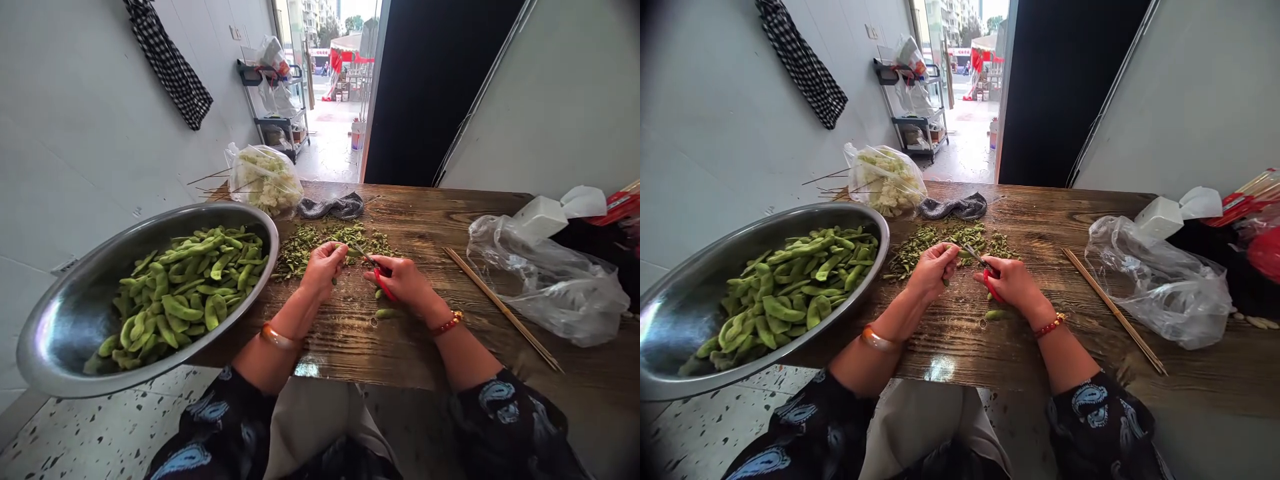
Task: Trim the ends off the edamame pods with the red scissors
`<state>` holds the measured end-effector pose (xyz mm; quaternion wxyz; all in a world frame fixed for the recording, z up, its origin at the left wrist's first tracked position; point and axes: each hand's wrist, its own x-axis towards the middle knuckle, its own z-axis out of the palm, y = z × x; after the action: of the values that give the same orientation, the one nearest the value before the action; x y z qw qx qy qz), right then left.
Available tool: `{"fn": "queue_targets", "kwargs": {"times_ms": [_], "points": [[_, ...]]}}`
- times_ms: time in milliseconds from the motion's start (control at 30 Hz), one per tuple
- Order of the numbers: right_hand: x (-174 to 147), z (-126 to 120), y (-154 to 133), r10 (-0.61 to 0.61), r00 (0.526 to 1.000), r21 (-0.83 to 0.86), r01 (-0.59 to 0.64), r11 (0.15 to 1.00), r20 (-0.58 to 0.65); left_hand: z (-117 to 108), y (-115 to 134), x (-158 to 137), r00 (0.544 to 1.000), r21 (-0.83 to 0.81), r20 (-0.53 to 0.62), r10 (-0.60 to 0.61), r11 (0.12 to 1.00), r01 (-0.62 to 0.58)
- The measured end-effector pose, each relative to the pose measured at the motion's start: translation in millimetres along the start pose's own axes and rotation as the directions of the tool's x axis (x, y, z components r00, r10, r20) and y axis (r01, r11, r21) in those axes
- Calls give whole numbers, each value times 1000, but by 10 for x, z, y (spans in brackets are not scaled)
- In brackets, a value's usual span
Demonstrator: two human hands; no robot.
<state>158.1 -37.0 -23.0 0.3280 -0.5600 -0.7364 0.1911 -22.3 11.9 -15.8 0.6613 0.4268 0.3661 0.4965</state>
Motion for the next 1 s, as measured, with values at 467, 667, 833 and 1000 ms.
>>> {"fn": "queue_targets", "kwargs": {"times_ms": [467, 667, 833, 1000], "points": [[66, -248, 114, 175, 945, 294, -91, 952, -276, 141, 25, -130, 940, 393, 335, -66, 916, -76], [80, -234, 98, 156, 947, 285, -73, 956, -280, 284, -126, -267, 795, 760, 597, -107, 392, -518], [89, -205, 99, 134, 954, 255, -65, 965, -266, 308, -158, -328, 690, 718, 695, -200, 245, -652], [82, -197, 88, 148, 960, 223, -95, 970, -238, 300, -145, -334, 652, 677, 733, -197, 311, -667]]}}
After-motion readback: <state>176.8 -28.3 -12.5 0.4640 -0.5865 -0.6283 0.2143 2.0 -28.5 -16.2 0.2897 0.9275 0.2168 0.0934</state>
